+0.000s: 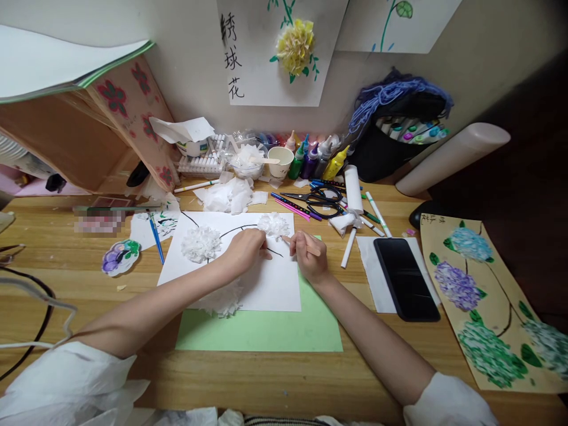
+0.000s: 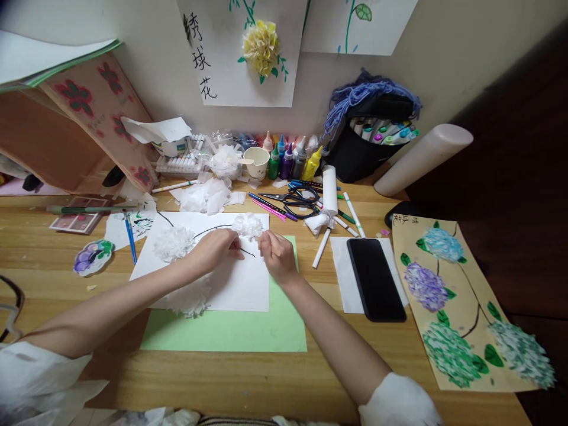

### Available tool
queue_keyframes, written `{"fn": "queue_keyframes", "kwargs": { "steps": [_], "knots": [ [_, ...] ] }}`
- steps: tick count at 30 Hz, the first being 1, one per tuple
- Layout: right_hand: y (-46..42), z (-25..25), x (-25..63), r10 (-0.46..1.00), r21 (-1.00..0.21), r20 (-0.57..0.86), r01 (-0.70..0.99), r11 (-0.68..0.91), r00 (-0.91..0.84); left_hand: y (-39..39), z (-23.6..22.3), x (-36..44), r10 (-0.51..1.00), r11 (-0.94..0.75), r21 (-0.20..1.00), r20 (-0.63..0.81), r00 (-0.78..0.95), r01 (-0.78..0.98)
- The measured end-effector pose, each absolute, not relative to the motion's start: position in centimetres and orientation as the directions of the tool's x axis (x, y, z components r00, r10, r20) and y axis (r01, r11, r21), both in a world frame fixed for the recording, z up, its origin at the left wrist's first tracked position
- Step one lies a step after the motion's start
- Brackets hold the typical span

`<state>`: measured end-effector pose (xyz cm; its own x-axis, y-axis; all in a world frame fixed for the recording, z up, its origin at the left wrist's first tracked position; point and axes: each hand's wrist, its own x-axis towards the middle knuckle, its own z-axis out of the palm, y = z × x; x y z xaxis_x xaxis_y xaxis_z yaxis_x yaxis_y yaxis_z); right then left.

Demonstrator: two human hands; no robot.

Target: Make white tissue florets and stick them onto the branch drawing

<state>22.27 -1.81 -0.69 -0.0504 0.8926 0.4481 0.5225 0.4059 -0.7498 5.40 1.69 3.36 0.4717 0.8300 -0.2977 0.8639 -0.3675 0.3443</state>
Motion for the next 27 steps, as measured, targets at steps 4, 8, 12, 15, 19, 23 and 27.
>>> {"fn": "queue_keyframes", "kwargs": {
  "steps": [4,8,12,15,19,23,27],
  "knots": [
    [-1.5,-0.2,21.9,0.910,-0.773,0.414,0.517,0.368,-0.029,1.6,3.4,5.4,0.829,-0.374,0.345,-0.291,0.477,0.861],
    [-1.5,0.0,21.7,0.909,-0.773,0.414,0.512,0.375,-0.040,1.8,3.3,5.3,0.827,-0.386,0.349,-0.279,0.488,0.854],
    [-2.0,-0.5,22.3,0.902,-0.808,0.431,0.458,0.371,0.030,1.8,3.0,5.3,0.830,-0.355,0.355,-0.306,0.467,0.865],
    [-2.4,-1.1,22.8,0.900,-0.869,0.406,0.372,0.327,0.156,1.5,3.0,5.3,0.837,-0.345,0.376,-0.292,0.463,0.860],
    [-2.2,-1.6,23.2,0.910,-0.939,0.320,0.218,0.267,0.262,1.9,4.2,4.0,0.854,-0.342,0.419,-0.236,0.464,0.841],
    [-1.9,-1.8,23.1,0.914,-0.955,0.290,0.156,0.254,0.284,4.3,5.9,1.5,0.974,-0.209,0.231,-0.036,0.223,0.950],
    [-1.9,-1.8,22.9,0.917,-0.950,0.302,0.159,0.268,0.260,6.2,6.4,0.3,0.988,-0.147,0.031,0.051,0.146,0.989]
  ]
}}
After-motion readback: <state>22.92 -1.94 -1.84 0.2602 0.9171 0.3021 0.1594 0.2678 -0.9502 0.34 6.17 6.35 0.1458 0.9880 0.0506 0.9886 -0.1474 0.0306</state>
